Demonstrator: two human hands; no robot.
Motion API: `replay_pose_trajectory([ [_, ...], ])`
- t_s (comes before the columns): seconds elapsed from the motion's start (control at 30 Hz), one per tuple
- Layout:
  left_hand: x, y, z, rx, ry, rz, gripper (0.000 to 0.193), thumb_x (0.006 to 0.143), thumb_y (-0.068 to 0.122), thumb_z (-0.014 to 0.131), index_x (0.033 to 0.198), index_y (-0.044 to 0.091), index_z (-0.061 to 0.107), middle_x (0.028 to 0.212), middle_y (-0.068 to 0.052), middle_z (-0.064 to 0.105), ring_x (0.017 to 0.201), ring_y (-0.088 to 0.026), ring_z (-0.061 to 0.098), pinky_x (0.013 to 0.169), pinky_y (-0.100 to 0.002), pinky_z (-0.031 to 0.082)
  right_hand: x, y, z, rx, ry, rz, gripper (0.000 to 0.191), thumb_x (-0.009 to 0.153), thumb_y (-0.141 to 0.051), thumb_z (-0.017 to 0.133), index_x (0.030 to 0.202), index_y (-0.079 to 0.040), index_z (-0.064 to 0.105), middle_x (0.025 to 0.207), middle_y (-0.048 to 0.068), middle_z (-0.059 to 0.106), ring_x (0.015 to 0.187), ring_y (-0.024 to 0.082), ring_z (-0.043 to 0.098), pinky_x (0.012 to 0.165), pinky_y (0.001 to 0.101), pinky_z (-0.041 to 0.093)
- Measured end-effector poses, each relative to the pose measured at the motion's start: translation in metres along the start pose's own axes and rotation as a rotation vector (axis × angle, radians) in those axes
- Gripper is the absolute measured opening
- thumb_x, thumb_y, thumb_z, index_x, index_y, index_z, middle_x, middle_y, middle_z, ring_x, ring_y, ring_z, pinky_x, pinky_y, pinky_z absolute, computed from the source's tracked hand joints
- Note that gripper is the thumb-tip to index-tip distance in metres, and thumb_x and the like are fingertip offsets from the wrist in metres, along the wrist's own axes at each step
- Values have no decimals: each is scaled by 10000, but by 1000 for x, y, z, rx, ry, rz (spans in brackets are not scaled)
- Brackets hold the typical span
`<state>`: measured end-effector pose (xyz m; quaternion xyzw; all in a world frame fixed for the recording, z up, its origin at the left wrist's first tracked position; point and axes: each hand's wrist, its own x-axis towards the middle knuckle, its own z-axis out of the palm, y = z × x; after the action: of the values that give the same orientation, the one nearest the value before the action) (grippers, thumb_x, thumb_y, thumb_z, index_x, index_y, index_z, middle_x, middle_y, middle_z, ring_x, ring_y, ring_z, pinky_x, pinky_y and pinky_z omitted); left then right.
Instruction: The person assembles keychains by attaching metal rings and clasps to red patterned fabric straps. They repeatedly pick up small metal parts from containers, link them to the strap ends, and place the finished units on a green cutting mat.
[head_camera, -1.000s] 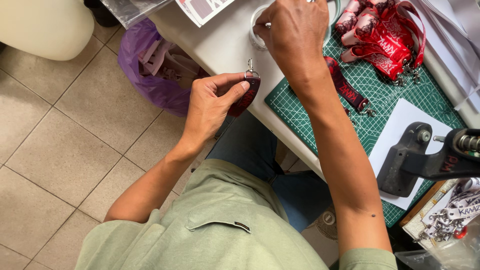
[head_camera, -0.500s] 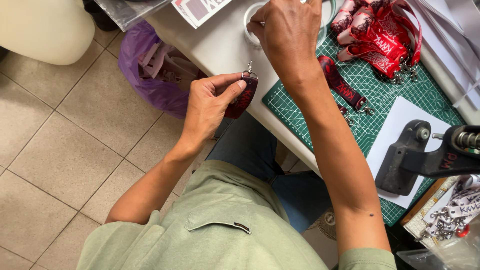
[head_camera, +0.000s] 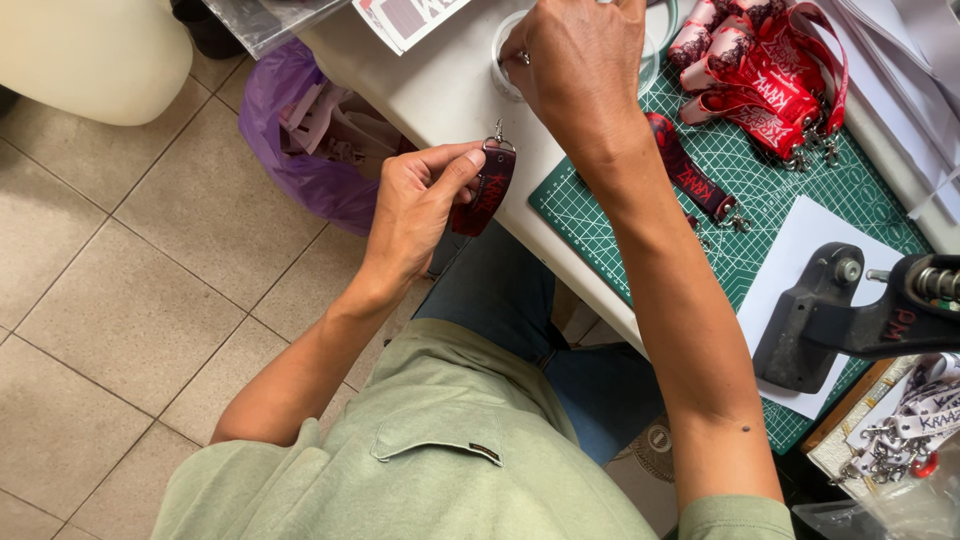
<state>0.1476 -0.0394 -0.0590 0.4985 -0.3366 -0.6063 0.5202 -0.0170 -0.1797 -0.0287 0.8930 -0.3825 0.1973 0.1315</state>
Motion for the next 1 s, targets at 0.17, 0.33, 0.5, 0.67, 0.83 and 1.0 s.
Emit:
replay_pose_trajectory([
  [0.17, 1, -2, 0, -25, -13, 9, 285, 990, 197, 700, 1176, -5, 774, 803, 17, 683, 717, -48, 534, 671, -212, 480, 4, -2, 1, 11, 12, 22, 114, 729, -223, 876, 728, -157, 784, 605, 11, 618, 601, 213, 578, 734, 412, 419],
  [0.33, 2, -3, 1, -19, -11, 10, 292, 994, 210, 697, 1170, -9, 777, 795, 22, 678, 719, -47, 531, 671, -209, 476, 9, -2, -1, 71, 14, 16, 98, 687, -176, 857, 704, -146, 765, 573, 29, 579, 522, 214, 533, 594, 376, 417],
  [0.5, 1, -4, 2, -65, -28, 22, 302, 998, 205, 700, 1195, -15, 765, 816, 27, 662, 729, -48, 524, 671, -210, 464, 9, -2, -4, -20, 34, -1, 87, 646, -136, 830, 643, -162, 748, 529, 31, 560, 498, 211, 529, 550, 363, 415],
  [0.67, 1, -1, 4, -24, -11, -6, 313, 990, 214, 697, 1180, -24, 767, 813, 18, 686, 731, -51, 544, 682, -207, 482, 6, 1, -8, 152, 24, 13, 55, 710, -82, 817, 727, -116, 777, 646, 29, 619, 569, 204, 590, 609, 359, 482],
  [0.83, -2, 11, 10, -36, -3, -11, 303, 958, 166, 736, 1188, -30, 757, 890, -6, 721, 763, -55, 601, 699, -210, 518, 4, -5, -23, 148, 122, 44, 119, 797, -82, 834, 860, -69, 733, 754, 79, 674, 677, 262, 666, 642, 403, 509],
  [1.0, -14, 25, 19, 38, 2, 15, 258, 941, 79, 770, 1174, -32, 753, 978, -38, 763, 818, -50, 686, 728, -215, 588, -38, -19, -63, 544, 124, 309, 169, 946, -16, 794, 969, -2, 627, 887, 112, 707, 781, 226, 720, 713, 348, 553],
])
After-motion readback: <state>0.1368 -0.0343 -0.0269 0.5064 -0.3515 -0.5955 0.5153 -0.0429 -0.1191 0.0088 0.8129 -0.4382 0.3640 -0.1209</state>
